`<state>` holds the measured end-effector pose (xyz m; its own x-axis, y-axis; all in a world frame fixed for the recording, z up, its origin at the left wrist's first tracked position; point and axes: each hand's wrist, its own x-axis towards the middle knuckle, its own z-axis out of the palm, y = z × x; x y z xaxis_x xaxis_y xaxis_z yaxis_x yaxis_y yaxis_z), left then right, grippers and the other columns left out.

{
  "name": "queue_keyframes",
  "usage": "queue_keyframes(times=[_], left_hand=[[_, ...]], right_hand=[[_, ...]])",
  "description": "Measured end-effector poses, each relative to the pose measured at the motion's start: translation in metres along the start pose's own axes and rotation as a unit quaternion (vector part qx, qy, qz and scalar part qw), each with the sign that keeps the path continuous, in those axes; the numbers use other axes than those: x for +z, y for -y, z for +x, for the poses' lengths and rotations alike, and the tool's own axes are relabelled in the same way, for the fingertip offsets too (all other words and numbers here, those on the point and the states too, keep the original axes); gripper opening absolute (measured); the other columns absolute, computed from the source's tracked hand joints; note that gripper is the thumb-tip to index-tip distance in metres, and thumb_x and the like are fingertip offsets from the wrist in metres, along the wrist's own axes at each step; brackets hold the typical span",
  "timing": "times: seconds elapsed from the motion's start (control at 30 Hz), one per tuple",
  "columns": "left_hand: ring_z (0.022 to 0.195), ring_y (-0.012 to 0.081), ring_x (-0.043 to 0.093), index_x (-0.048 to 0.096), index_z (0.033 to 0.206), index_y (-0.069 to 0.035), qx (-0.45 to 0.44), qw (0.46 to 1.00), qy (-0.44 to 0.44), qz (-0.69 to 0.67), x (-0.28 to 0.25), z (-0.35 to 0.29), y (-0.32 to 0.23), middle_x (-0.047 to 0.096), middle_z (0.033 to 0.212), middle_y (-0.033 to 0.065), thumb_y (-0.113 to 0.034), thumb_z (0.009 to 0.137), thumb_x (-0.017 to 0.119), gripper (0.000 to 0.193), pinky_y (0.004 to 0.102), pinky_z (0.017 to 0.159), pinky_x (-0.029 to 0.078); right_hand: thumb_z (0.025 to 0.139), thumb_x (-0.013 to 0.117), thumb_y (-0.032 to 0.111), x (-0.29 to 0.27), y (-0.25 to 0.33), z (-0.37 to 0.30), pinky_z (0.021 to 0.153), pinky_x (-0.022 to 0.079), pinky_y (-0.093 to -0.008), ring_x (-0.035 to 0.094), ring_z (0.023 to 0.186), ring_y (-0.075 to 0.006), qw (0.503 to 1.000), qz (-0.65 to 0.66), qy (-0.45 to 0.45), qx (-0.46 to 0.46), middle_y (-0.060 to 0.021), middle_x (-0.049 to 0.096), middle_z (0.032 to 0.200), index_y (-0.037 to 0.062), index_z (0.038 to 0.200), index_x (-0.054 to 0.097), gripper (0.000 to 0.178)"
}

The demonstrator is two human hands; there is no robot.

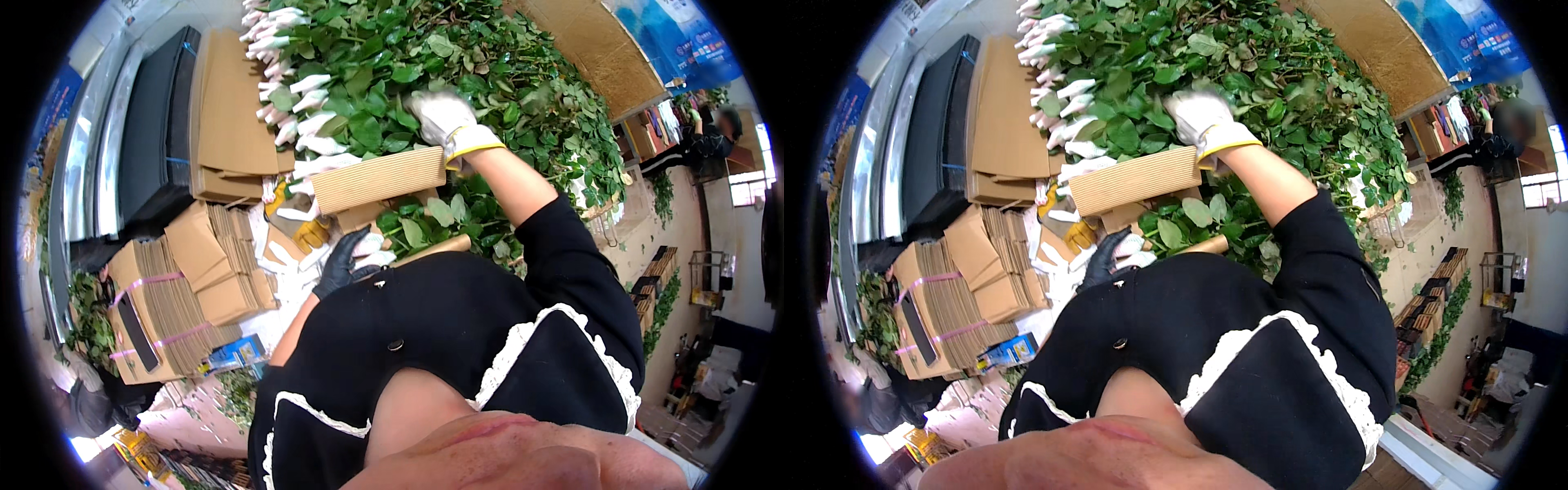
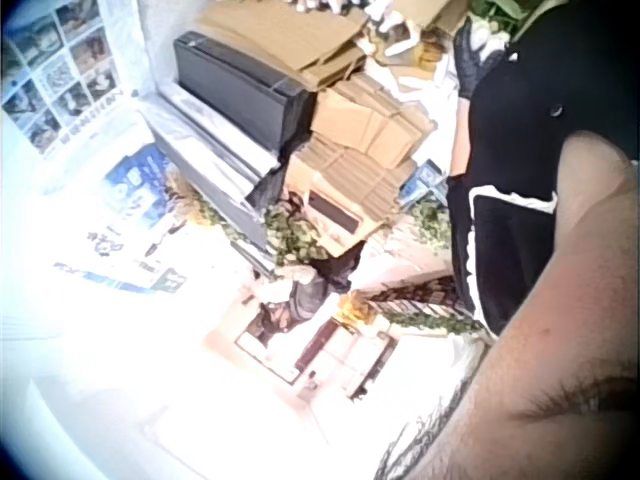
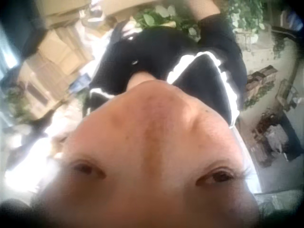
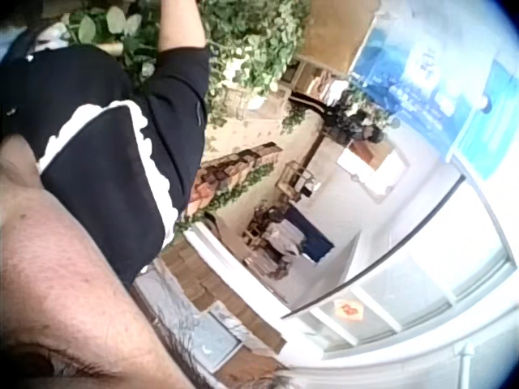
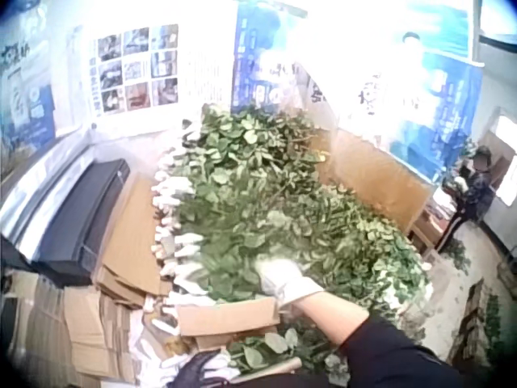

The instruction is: The person packs white tulips and green leafy stems into small cardboard boxes. They arrange the flowers inside each box, fold the flaps, and place the closed boxes on a stack. The process repeats continuously with new boxes and flowers.

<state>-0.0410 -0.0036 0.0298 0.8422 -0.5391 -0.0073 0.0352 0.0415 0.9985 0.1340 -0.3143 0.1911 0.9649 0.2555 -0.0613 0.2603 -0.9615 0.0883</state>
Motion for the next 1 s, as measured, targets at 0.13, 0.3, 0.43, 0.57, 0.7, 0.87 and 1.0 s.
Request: queue_keyframes(times=[0.13, 0.3, 0.43, 0.57, 0.7, 0.87, 1.0], left_hand=[[0.117, 0.0277, 0.060, 0.049, 0.140, -0.005, -0.006, 1.000, 0.008, 0.024, 0.001, 0.003, -0.011, 0.059, 0.128, 0.0142, -0.015, 0.076, 0.086, 0.074, 0.0373, 0.099, 0.048], [0.118, 0.0309, 0.058, 0.056, 0.136, -0.008, 0.108, 0.979, 0.043, 0.168, -0.002, 0.012, -0.024, 0.060, 0.127, 0.0134, -0.018, 0.076, 0.085, 0.067, 0.0382, 0.098, 0.048], [0.120, 0.0321, 0.057, 0.056, 0.135, -0.007, 0.073, 0.992, 0.013, 0.106, 0.000, 0.003, -0.013, 0.060, 0.127, 0.0143, -0.018, 0.078, 0.083, 0.064, 0.0387, 0.098, 0.047], [0.127, 0.0294, 0.053, 0.050, 0.138, -0.003, 0.067, 0.984, 0.043, 0.156, -0.006, 0.001, -0.001, 0.050, 0.139, 0.0158, -0.001, 0.080, 0.077, 0.063, 0.0378, 0.104, 0.048], [0.130, 0.0283, 0.051, 0.048, 0.138, -0.004, -0.001, 0.996, 0.025, 0.084, -0.002, -0.007, -0.005, 0.048, 0.137, 0.0148, 0.001, 0.082, 0.074, 0.062, 0.0417, 0.105, 0.048], [0.131, 0.0256, 0.049, 0.049, 0.138, -0.007, -0.046, 0.998, 0.048, 0.008, 0.006, 0.003, -0.028, 0.043, 0.140, 0.0100, 0.004, 0.083, 0.074, 0.061, 0.0410, 0.103, 0.051], [0.127, 0.0232, 0.052, 0.049, 0.137, -0.005, -0.001, 0.995, 0.043, 0.086, 0.000, 0.003, -0.020, 0.048, 0.136, 0.0105, -0.001, 0.078, 0.081, 0.067, 0.0370, 0.104, 0.049]], right_hand=[[0.080, 0.068, 0.009, 0.072, -0.052, -0.001, 0.090, 0.052, -0.0340, 0.066, 0.101, -0.0199, 0.889, 0.422, 0.170, 0.055, -0.0134, 0.070, 0.112, 0.0103, 0.141, 0.053, 0.063], [0.093, 0.062, 0.018, 0.055, -0.102, 0.018, 0.086, 0.054, -0.0330, 0.067, 0.095, -0.0236, 0.864, 0.404, -0.251, 0.165, -0.0100, 0.071, 0.103, 0.0039, 0.114, 0.067, 0.026], [0.087, 0.062, 0.016, -0.019, -0.048, 0.060, 0.089, 0.054, -0.0417, 0.067, 0.100, -0.0335, 0.936, 0.190, -0.290, 0.051, -0.0183, 0.069, 0.110, 0.0105, 0.109, 0.069, 0.024], [0.078, 0.064, 0.006, 0.017, -0.051, 0.127, 0.097, 0.051, -0.0440, 0.064, 0.114, -0.0344, 0.994, 0.003, 0.070, 0.084, -0.0201, 0.066, 0.120, 0.0060, 0.113, 0.069, 0.035], [0.085, 0.061, 0.014, -0.037, -0.021, 0.127, 0.091, 0.053, -0.0448, 0.068, 0.103, -0.0327, 0.982, -0.022, -0.181, 0.055, -0.0149, 0.071, 0.108, 0.0098, 0.109, 0.071, 0.026], [0.094, 0.053, 0.019, -0.070, -0.047, 0.122, 0.085, 0.055, -0.0445, 0.065, 0.106, -0.0315, 0.964, -0.076, -0.247, 0.064, -0.0145, 0.069, 0.104, 0.0067, 0.113, 0.064, 0.025], [0.094, 0.054, 0.014, -0.101, -0.033, 0.093, 0.085, 0.058, -0.0426, 0.066, 0.104, -0.0281, 0.926, -0.075, -0.370, 0.024, -0.0111, 0.062, 0.116, 0.0151, 0.133, 0.053, 0.039]])
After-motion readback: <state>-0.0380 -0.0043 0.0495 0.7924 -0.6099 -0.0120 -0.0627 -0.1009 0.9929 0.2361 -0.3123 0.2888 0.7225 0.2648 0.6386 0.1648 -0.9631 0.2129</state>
